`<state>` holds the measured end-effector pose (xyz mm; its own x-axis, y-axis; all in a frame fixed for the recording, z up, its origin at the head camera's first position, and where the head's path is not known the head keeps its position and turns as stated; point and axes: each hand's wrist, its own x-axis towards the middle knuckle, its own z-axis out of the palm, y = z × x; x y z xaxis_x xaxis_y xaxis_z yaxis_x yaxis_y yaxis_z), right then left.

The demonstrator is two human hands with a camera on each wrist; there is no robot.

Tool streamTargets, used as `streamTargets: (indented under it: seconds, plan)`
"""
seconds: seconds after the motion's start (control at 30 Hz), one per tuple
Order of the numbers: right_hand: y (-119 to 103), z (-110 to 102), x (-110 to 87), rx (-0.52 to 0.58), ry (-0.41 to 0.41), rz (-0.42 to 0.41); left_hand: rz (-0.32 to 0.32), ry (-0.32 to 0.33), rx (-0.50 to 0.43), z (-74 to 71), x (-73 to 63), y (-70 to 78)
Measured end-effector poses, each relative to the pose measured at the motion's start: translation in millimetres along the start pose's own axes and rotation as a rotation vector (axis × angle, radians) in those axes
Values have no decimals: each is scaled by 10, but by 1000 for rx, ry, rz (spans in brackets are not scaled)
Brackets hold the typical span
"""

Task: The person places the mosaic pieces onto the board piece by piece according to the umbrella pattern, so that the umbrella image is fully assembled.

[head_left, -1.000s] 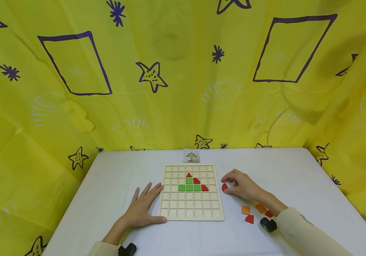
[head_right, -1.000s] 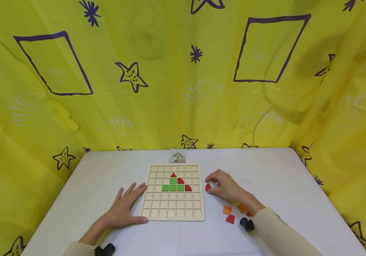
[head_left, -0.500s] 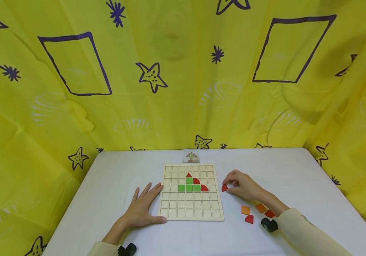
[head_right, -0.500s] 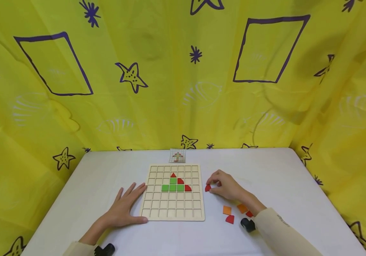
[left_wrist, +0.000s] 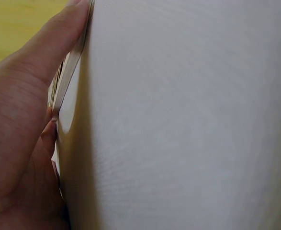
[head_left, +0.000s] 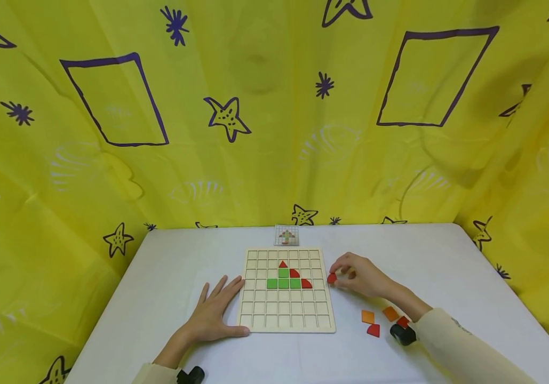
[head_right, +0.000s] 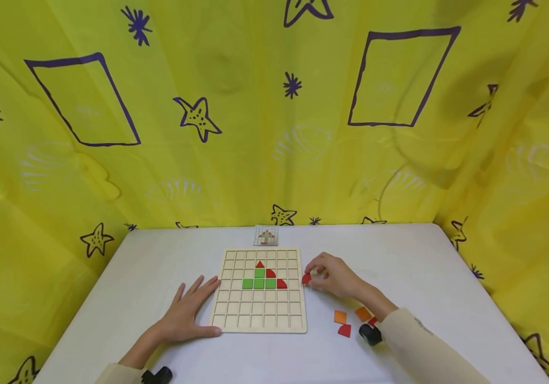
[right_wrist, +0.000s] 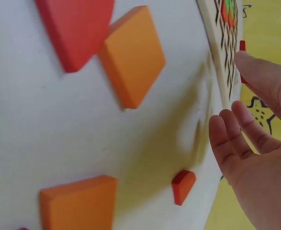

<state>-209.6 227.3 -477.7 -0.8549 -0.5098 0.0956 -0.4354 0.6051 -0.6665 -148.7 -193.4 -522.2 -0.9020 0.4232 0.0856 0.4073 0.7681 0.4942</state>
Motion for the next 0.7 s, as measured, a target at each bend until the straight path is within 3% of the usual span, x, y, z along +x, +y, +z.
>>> streamTargets:
  seconds: [0.7]
  plan:
    - [-239, -47, 229, 51, -5, -74, -50, -35, 3, 8, 4, -16]
